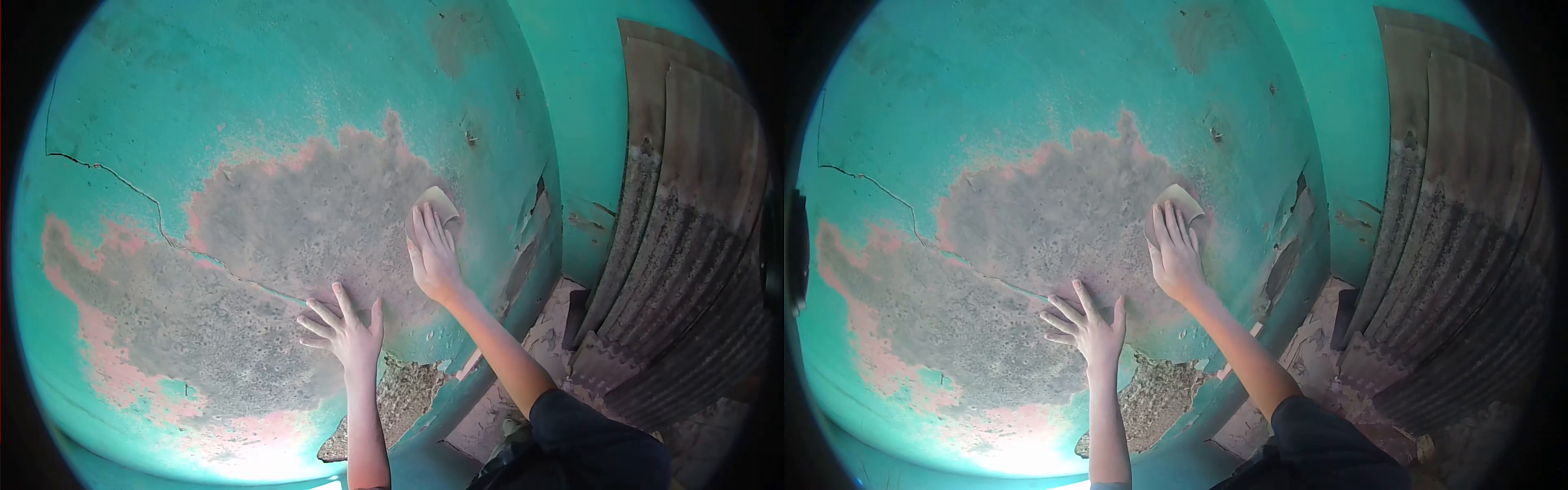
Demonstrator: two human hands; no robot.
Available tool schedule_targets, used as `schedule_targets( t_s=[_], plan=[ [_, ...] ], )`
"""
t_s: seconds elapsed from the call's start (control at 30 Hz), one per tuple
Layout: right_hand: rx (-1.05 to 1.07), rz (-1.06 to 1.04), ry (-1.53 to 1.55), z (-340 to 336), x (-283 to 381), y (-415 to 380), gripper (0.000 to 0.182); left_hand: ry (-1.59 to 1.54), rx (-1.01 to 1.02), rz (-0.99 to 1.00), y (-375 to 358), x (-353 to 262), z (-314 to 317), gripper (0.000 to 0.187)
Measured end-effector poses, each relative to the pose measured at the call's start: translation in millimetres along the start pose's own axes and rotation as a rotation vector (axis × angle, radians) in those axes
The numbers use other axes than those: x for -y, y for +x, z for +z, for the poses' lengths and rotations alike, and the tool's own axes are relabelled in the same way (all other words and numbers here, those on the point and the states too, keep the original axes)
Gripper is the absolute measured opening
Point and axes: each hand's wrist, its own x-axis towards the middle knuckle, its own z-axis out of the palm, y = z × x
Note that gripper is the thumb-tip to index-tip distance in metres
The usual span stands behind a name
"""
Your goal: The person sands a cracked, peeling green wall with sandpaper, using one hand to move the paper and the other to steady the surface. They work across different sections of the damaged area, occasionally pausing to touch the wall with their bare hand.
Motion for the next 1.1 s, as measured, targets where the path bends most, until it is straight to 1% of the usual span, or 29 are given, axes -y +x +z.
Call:
schedule_targets(
  t_s=[0.07,0.17,0.2,0.27,0.3,0.37,0.4,0.47,0.5,0.57,0.63,0.7,0.8,0.87,0.93,1.0,1.07,1.1],
  plan=[
    [-0.023,-0.031,0.04,-0.6,-0.2,-2.4,0.068,0.045,-0.055,0.023,0.2,-0.1,1.2,0.103],
    [0.163,-0.02,-0.013,11.9,-1.7,-52.1,0.07,0.049,-0.045,0.012,-0.3,-1.3,1.9,0.105],
    [0.16,-0.026,-0.014,15.4,-5.0,-61.3,0.07,0.047,-0.051,0.009,-0.4,-2.3,0.5,0.105],
    [0.173,0.003,-0.092,14.8,-2.0,-62.5,0.071,-0.063,0.043,-0.049,1.3,-3.9,-5.1,0.098],
    [0.171,-0.007,-0.093,16.8,-4.4,-52.8,0.071,-0.064,0.036,-0.055,2.1,-4.2,-6.7,0.098],
    [0.073,-0.057,-0.206,-2.6,9.9,-4.3,0.067,-0.091,0.08,-0.071,1.7,-5.5,-9.9,0.097],
    [0.073,-0.069,-0.209,-13.6,15.2,20.7,0.067,-0.095,0.073,-0.08,2.0,-6.8,-11.7,0.097],
    [-0.053,-0.177,-0.3,-30.0,25.8,63.2,0.067,-0.12,0.147,-0.114,4.1,-9.0,-14.5,0.095],
    [-0.054,-0.19,-0.302,-32.1,27.6,69.9,0.067,-0.124,0.139,-0.124,4.0,-9.0,-10.9,0.095],
    [-0.044,-0.22,-0.247,-38.0,26.9,75.4,0.067,-0.043,0.051,-0.07,0.9,-8.3,-3.5,0.103],
    [0.001,-0.231,-0.288,-25.9,15.5,45.5,0.066,-0.047,0.036,-0.069,-0.9,-6.9,-0.6,0.102],
    [0.044,-0.236,-0.331,-23.1,11.8,38.6,0.065,-0.05,0.025,-0.065,-1.4,-7.5,-1.3,0.101],
    [0.024,-0.228,-0.368,-34.5,22.7,66.1,0.064,-0.072,0.021,-0.055,-1.0,-6.8,-2.2,0.101],
    [-0.015,-0.239,-0.295,-48.1,34.9,94.1,0.065,-0.077,0.002,-0.041,-1.7,-6.9,-0.9,0.099],
    [0.005,-0.26,-0.276,-48.5,34.6,86.8,0.065,-0.087,0.01,-0.052,-1.1,-8.3,-1.9,0.099],
    [0.026,-0.286,-0.252,-41.0,29.1,63.1,0.065,-0.093,0.013,-0.068,-1.9,-8.1,-4.5,0.098],
    [0.136,-0.322,-0.347,-29.8,24.4,31.0,0.066,-0.128,0.073,-0.083,0.5,-8.6,-7.6,0.096],
    [0.157,-0.312,-0.38,-29.5,22.6,27.7,0.066,-0.131,0.066,-0.088,-1.0,-6.8,-7.1,0.096]
  ],
)
